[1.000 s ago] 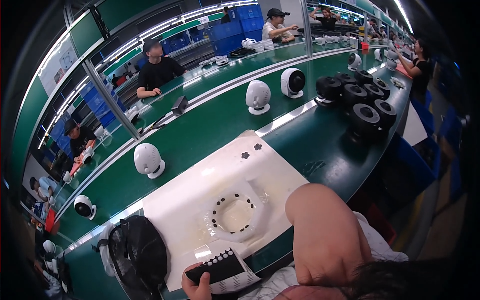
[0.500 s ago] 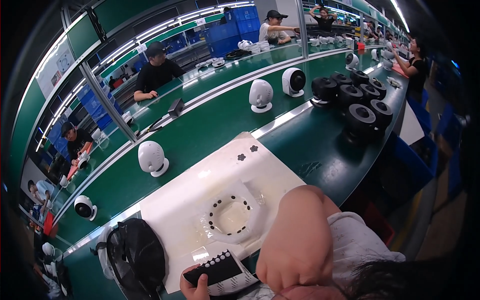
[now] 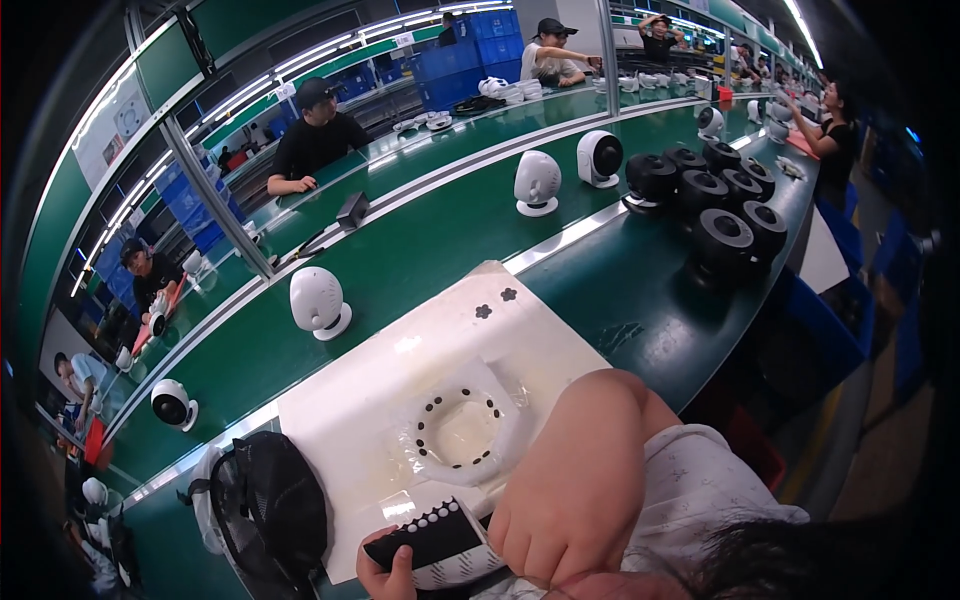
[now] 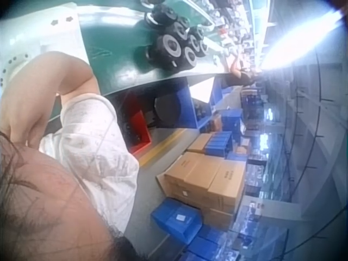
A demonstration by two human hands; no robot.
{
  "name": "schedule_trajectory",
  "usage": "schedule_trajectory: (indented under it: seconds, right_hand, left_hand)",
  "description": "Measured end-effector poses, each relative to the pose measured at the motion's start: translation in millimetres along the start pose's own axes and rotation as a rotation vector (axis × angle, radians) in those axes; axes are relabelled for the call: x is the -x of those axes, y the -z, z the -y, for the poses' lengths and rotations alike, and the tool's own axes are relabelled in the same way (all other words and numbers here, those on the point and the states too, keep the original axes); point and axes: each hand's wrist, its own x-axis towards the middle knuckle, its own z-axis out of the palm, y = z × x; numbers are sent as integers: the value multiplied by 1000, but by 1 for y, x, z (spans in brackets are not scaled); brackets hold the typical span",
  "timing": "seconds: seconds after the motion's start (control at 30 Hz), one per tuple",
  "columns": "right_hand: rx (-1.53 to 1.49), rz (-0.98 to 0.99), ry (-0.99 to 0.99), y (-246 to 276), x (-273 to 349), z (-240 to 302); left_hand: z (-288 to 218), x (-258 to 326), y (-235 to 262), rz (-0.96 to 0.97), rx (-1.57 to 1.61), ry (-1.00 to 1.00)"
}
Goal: Manually assembling components and applying adhesive parts to spherical security camera housings on an assembly line.
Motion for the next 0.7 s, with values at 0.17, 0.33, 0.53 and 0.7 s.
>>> schedule_trajectory:
  seconds: [0.17,0.33,0.53,0.7]
  right_hand:
    - [-2,18,-3,2,1,4]
    - [-3,12,-3,3,1,4]
    - [-5,-26,36,9,-1,11]
    - [-1,-9,19,11,-1,12]
  left_hand:
    - [-3,1,-4,17,42,42]
    - [-8,2,-6,18,44,58]
    - [-7,0,-6,32,23,40]
    - [-6,-2,-5,41,1,33]
